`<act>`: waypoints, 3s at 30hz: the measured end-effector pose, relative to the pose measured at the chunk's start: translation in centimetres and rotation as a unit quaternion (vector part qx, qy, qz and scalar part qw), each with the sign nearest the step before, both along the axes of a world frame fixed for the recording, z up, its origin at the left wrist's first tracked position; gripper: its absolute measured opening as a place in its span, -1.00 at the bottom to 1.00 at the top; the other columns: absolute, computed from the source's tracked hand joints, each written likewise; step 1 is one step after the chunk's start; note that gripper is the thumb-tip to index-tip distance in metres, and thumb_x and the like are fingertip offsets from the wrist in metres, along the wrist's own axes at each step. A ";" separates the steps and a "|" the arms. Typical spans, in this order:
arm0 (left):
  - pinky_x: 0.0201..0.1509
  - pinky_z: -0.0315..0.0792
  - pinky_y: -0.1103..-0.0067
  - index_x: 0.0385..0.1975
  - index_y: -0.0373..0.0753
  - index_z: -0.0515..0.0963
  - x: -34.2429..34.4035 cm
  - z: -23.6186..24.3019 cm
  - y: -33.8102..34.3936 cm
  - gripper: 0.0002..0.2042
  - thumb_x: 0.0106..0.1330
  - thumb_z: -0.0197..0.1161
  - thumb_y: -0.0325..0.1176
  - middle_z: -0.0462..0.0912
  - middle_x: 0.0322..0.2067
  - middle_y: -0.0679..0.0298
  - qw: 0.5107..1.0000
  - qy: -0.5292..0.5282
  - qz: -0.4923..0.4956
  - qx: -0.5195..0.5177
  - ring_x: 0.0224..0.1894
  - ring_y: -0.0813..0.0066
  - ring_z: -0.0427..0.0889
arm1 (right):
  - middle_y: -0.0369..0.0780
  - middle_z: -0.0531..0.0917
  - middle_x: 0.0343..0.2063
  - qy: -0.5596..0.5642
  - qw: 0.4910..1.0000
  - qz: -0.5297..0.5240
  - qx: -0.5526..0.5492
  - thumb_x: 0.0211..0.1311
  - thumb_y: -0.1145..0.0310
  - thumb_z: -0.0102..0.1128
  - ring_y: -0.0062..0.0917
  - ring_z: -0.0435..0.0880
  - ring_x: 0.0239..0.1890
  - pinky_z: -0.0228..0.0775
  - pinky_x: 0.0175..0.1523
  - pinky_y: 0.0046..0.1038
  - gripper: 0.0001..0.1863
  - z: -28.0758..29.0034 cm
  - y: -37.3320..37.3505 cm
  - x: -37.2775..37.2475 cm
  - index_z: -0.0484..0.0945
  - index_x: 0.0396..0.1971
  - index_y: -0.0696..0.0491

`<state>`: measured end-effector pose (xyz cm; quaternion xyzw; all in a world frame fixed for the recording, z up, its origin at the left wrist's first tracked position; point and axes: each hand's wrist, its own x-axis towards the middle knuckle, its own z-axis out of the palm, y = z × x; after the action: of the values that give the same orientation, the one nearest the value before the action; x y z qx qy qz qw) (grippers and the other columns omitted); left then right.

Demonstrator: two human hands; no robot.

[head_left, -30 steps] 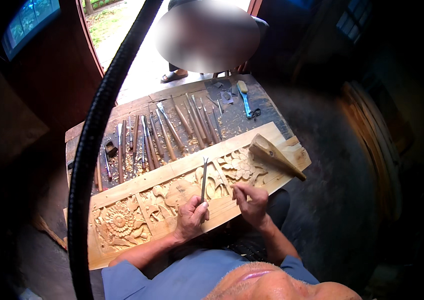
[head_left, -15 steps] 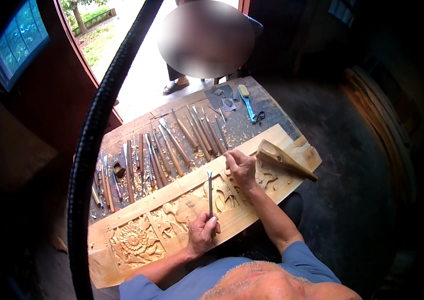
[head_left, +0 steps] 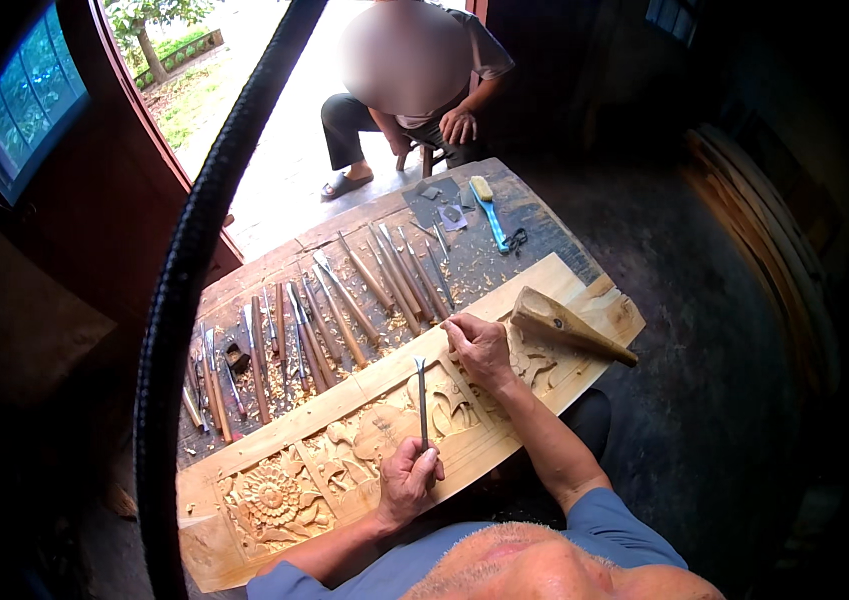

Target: The person carves intricate floral patterns into a rectangular wooden panel using various chisels and a mallet. They meticulously chip away wood shavings to refine the design, occasionally pausing to inspect the work or switch tools.

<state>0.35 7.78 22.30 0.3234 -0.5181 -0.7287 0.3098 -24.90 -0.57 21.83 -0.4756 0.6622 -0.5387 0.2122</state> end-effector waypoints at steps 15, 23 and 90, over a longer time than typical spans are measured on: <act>-0.54 0.19 0.74 -0.11 -0.24 0.52 0.0 0.3 0.1 -0.84 0.63 0.14 -0.27 0.66 -0.50 0.29 1.000 -0.014 0.001 -0.005 -0.63 0.80 0.30 | -0.37 0.68 -0.62 0.012 1.000 0.001 0.004 0.50 0.43 0.26 -0.77 0.60 -0.58 0.42 -0.45 -0.59 -0.84 -0.1 0.0 0.0 0.77 -0.22 0.17; -0.54 0.16 0.74 -0.11 -0.26 0.51 0.0 0.0 0.0 -0.85 0.64 0.13 -0.30 0.67 -0.50 0.29 1.000 -0.013 -0.002 -0.006 -0.63 0.81 0.28 | -0.27 0.68 -0.64 0.009 1.000 -0.004 0.000 0.48 0.39 0.29 -0.71 0.62 -0.60 0.45 -0.45 -0.51 -0.83 -0.1 -0.1 0.1 0.78 -0.23 0.16; -0.49 0.28 0.69 -0.19 -0.27 0.54 -0.2 0.7 0.0 -0.83 0.63 0.15 -0.31 0.63 -0.54 0.38 0.996 -0.044 0.000 -0.083 -0.56 0.77 0.39 | -0.18 0.65 -0.64 0.241 0.966 -0.035 -0.081 0.16 0.52 0.50 -0.35 0.63 -0.67 0.42 -0.51 -0.37 -0.90 -0.6 17.9 8.9 0.74 -0.34 0.06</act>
<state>0.12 7.77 22.97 0.3285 -0.5901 -0.6680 0.3124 -15.96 17.28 21.26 -0.5837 0.6641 -0.4671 -0.0119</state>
